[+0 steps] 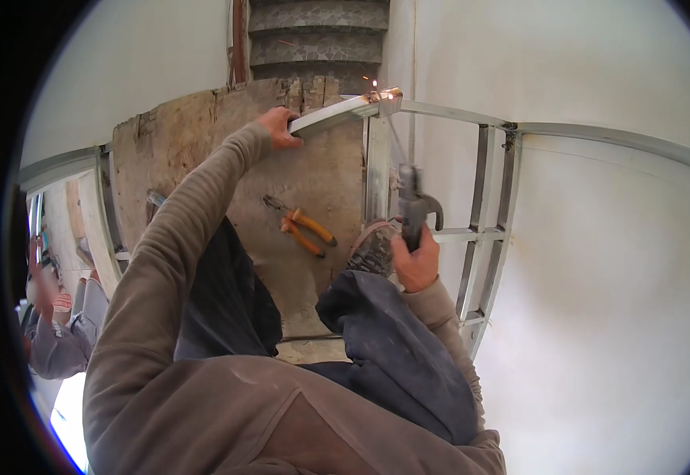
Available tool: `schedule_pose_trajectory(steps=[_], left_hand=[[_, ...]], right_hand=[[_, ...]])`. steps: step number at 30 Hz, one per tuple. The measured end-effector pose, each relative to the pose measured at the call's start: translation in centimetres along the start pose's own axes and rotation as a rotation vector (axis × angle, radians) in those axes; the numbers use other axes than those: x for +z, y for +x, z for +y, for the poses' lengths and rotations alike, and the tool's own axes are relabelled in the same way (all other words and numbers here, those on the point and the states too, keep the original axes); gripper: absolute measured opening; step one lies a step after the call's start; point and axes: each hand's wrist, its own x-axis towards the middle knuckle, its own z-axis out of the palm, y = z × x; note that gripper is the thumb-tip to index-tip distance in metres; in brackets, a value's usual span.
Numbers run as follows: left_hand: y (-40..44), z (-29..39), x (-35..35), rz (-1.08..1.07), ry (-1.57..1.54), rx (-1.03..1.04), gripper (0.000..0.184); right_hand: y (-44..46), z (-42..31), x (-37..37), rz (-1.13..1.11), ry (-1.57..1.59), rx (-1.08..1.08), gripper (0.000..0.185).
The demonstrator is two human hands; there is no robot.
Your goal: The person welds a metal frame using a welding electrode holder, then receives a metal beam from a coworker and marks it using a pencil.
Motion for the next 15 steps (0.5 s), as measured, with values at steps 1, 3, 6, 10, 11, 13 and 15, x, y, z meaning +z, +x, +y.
schedule_pose_trajectory(steps=[1, 3, 6, 10, 11, 13, 15], left_hand=[[-0.1, 0.0, 0.0, 0.007, 0.0, 0.006, 0.055], [-0.1, 0.1, 0.0, -0.003, -0.025, -0.011, 0.054], [0.1, 0.0, 0.2, 0.004, -0.014, 0.006, 0.053], [0.2, -0.3, 0.2, -0.013, -0.043, -0.027, 0.055], [0.1, -0.2, 0.3, -0.009, -0.035, -0.027, 0.055], [0.0, 0.0, 0.1, 0.003, -0.015, -0.029, 0.056], [0.0, 0.0, 0.0, -0.012, -0.009, -0.026, 0.056]], right_hand=[[-0.1, -0.2, -0.3, -0.033, 0.157, 0.077, 0.026], [0.2, -0.8, -1.1, 0.047, 0.082, 0.01, 0.027], [0.8, -1.2, -1.5, 0.065, -0.117, -0.045, 0.029], [0.6, 0.6, -0.4, 0.101, -0.135, -0.051, 0.03], [0.6, 0.6, -0.4, 0.094, -0.151, -0.04, 0.03], [0.6, 0.4, -0.4, 0.079, -0.181, -0.018, 0.031], [0.7, 0.5, -0.5, 0.073, -0.189, -0.017, 0.031]])
